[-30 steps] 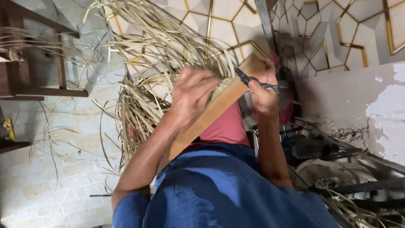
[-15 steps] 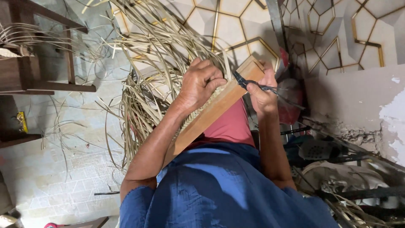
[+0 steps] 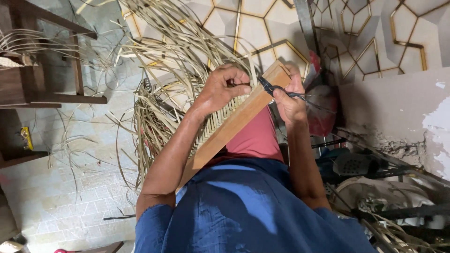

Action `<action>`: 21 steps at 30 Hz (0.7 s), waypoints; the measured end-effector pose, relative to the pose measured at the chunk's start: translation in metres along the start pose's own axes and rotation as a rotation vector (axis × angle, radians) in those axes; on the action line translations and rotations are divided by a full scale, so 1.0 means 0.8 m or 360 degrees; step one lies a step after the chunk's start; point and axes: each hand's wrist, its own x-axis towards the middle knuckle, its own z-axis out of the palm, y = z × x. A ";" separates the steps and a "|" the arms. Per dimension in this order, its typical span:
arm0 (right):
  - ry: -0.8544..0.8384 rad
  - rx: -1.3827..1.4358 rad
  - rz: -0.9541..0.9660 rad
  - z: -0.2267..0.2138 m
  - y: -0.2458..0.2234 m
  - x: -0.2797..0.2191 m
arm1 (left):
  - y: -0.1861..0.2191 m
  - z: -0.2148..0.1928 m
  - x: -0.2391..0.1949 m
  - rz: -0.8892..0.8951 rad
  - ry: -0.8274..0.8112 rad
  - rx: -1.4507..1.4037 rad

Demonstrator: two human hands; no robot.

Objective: The person sits on the floor and weaves dried palm fibers onto a wooden broom frame. They use a dark binding cord to secure the fibers at the base of the broom head, then continue weaving the fibers into the wooden slats.

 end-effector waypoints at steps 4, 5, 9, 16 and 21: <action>0.0004 0.0022 0.0006 -0.003 -0.004 0.003 | -0.015 0.010 -0.002 0.0056 0.0064 -0.0025; -0.0008 0.0028 0.0012 -0.004 -0.006 0.004 | -0.015 0.010 -0.002 0.0060 0.0072 -0.0055; 0.0027 0.0043 0.0025 -0.007 0.002 -0.001 | 0.005 0.005 -0.007 0.0025 0.0037 -0.0067; 0.0012 -0.0009 0.0016 -0.006 0.002 0.000 | -0.005 0.014 -0.006 0.0045 0.0082 0.0048; 0.0065 -0.0052 0.0027 -0.016 0.010 -0.004 | 0.003 0.013 -0.004 0.0136 0.0176 0.0305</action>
